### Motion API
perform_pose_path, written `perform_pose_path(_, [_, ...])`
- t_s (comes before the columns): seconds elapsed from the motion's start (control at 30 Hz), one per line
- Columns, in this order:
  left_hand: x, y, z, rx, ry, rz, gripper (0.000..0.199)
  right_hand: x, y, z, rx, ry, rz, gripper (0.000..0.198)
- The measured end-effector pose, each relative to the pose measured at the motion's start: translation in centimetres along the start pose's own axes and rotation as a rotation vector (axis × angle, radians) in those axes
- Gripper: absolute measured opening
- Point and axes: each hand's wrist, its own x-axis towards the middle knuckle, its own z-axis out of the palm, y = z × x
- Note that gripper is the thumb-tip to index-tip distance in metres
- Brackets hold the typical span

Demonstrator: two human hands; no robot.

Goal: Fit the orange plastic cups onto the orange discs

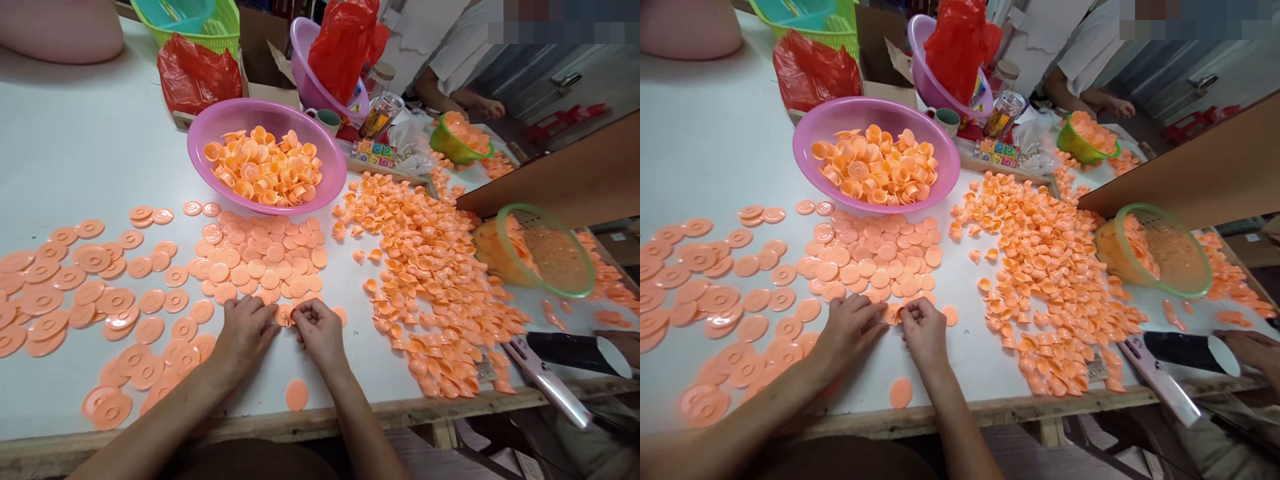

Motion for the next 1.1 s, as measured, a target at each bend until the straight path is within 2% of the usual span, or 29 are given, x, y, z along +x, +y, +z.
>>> perform_pose_path(0.2, [-0.1,0.0,0.3,-0.023,0.005,-0.002,0.014,0.2,-0.7,1.1,-0.331,-0.018,-0.271,0.013])
perform_pose_path(0.3, [0.1,0.0,-0.4,-0.082,-0.058,-0.030,0.016,0.1,-0.9,1.1,-0.393,-0.030,-0.286,0.014])
perform_pose_path(0.47, [1.7,0.9,-1.5,-0.415,-0.129,-0.287,0.014,0.2,-0.9,1.0,-0.435,-0.050,-0.294,0.013])
perform_pose_path(0.57, [2.5,1.5,-0.9,-0.454,-0.123,-0.380,0.013,0.2,-1.0,1.0,-0.455,-0.044,-0.297,0.013])
perform_pose_path(0.67, [2.7,1.6,-0.2,-0.426,-0.093,-0.379,0.020,0.4,-1.0,1.0,-0.459,-0.056,-0.300,0.013])
perform_pose_path(0.8, [2.4,1.1,0.3,-0.446,-0.062,-0.338,0.019,0.8,-0.6,1.4,-0.405,-0.071,-0.294,0.014])
perform_pose_path(0.93, [2.1,1.1,0.2,-0.390,-0.060,-0.300,0.019,0.2,-0.4,2.1,-0.357,-0.004,-0.304,0.013])
perform_pose_path(0.97, [1.9,1.2,0.1,-0.383,-0.065,-0.288,0.019,0.1,-0.4,1.9,-0.348,-0.023,-0.321,0.012])
perform_pose_path(1.07, [1.7,1.3,-1.2,-0.403,-0.058,-0.298,0.016,0.7,-1.0,-0.3,-0.319,-0.157,-0.362,0.015])
perform_pose_path(1.1, [1.9,1.3,-2.2,-0.424,-0.031,-0.323,0.015,1.3,-1.2,-1.7,-0.317,-0.124,-0.383,0.016])
